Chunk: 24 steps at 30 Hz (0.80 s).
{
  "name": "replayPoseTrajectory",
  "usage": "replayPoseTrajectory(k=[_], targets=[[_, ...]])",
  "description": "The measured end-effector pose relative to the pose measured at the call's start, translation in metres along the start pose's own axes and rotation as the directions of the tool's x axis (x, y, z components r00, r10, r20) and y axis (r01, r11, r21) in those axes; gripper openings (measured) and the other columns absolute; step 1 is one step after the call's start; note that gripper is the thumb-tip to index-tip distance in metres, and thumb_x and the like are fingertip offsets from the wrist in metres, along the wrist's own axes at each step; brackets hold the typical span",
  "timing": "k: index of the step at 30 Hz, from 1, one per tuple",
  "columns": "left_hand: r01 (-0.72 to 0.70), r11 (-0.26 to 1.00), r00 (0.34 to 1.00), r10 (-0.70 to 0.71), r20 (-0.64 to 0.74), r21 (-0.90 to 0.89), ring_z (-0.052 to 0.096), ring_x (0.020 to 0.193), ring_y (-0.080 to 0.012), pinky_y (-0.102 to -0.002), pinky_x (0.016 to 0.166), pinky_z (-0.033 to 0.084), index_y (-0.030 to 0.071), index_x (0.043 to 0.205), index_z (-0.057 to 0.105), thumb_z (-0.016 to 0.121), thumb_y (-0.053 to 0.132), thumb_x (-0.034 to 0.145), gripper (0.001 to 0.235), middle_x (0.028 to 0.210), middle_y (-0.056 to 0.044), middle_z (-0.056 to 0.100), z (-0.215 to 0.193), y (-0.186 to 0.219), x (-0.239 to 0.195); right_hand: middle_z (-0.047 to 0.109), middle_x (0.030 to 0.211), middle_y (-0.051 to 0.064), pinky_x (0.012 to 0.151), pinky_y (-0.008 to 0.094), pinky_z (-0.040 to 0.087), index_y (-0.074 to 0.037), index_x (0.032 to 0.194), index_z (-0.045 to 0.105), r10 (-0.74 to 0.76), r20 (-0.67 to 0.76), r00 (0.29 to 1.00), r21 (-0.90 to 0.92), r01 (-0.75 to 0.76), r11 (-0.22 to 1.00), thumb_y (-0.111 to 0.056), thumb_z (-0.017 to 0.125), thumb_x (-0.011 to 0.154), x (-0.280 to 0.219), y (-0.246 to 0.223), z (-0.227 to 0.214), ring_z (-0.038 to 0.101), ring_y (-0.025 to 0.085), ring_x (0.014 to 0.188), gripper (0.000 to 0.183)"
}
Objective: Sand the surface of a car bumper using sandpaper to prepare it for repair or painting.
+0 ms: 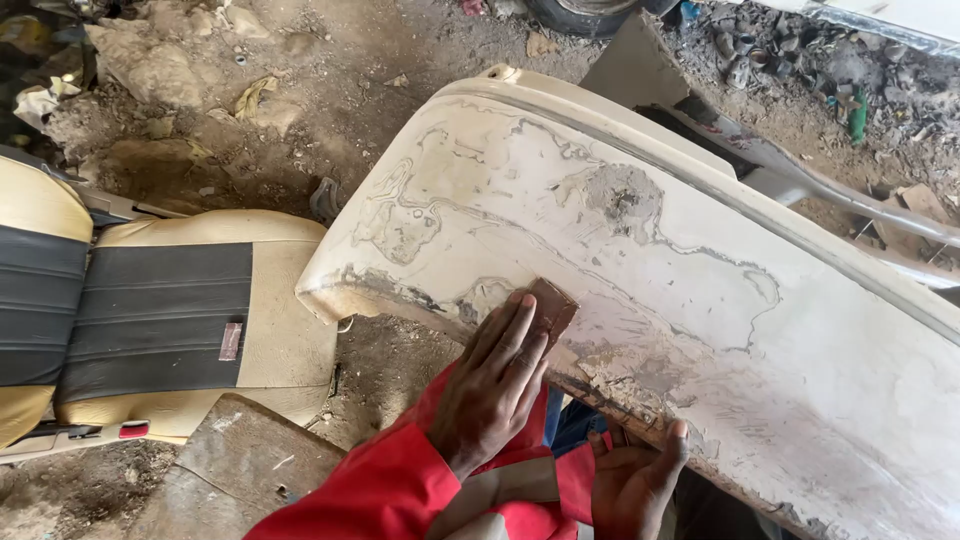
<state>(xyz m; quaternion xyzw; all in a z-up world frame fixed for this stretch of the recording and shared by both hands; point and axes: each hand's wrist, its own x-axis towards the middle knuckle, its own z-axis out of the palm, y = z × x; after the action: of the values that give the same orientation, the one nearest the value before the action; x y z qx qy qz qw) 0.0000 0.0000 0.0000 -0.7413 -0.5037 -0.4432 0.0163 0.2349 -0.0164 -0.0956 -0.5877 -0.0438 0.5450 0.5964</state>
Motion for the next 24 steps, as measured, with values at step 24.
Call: replayPoseTrajectory(k=[24], targets=[[-0.045,0.999,0.995,0.045,0.084,-0.003,0.053,0.162,-0.0433,-0.055,0.137,0.047,-0.010,0.161,0.052,0.069,0.002,0.119,0.048,0.172,-0.026,0.049,0.014,-0.003,0.010,0.077,0.109,0.001,0.082,0.040,0.053,-0.030,0.125,0.071,-0.034,-0.001,0.999,0.053,0.034,0.998,-0.080,0.063,0.097,0.006,0.007,-0.004,0.073,0.019,0.101,0.058]])
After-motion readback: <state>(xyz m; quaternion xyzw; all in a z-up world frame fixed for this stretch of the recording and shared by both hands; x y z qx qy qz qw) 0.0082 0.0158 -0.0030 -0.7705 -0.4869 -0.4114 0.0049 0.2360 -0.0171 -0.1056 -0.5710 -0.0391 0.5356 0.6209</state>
